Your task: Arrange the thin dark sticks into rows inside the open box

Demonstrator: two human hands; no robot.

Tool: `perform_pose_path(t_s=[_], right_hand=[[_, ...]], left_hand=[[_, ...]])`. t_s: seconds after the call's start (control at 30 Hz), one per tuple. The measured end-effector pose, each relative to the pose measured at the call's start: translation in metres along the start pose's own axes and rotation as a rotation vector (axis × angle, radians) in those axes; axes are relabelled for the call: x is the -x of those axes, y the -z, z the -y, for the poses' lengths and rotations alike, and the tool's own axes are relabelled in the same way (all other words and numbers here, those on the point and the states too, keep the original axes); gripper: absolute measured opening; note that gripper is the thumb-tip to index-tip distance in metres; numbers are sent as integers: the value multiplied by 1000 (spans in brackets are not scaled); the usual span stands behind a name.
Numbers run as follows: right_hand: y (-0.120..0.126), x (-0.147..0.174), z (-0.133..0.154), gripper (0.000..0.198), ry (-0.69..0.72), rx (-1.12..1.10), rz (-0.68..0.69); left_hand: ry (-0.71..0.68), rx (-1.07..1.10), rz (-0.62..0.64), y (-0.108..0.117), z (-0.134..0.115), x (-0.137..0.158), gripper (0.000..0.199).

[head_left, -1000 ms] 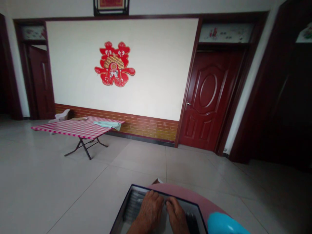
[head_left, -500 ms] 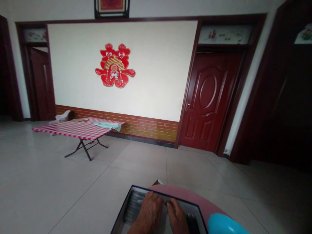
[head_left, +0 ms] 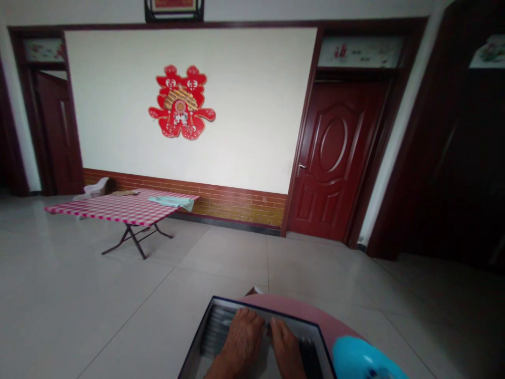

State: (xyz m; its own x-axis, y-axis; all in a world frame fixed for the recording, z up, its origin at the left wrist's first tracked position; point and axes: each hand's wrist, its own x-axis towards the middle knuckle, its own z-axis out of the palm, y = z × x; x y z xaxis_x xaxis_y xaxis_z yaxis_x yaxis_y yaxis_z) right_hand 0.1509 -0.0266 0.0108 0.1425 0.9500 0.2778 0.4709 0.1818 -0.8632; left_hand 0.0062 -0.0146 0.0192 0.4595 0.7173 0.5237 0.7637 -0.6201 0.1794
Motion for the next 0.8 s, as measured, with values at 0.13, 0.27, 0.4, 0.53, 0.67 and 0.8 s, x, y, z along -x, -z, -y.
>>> perform_pose_path(t_s=[0.13, 0.27, 0.4, 0.53, 0.67, 0.8], right_hand=[[1, 1, 2, 35, 84, -40, -2], [-5, 1, -1, 37, 96, -17, -17], [-7, 0, -9, 46, 45, 41, -11], [-3, -3, -16, 47, 27, 28, 17], [-2, -2, -11, 42, 70, 9, 27], [-6, 1, -6, 45, 99, 46, 20]], left_hand=[[13, 21, 16, 0, 3, 0, 19], [9, 18, 22, -4, 3, 1, 18], [1, 6, 13, -7, 2, 2, 17], [-2, 15, 14, -6, 3, 0, 17], [5, 19, 16, -9, 6, -1, 18], [-2, 33, 12, -14, 7, 3, 18]])
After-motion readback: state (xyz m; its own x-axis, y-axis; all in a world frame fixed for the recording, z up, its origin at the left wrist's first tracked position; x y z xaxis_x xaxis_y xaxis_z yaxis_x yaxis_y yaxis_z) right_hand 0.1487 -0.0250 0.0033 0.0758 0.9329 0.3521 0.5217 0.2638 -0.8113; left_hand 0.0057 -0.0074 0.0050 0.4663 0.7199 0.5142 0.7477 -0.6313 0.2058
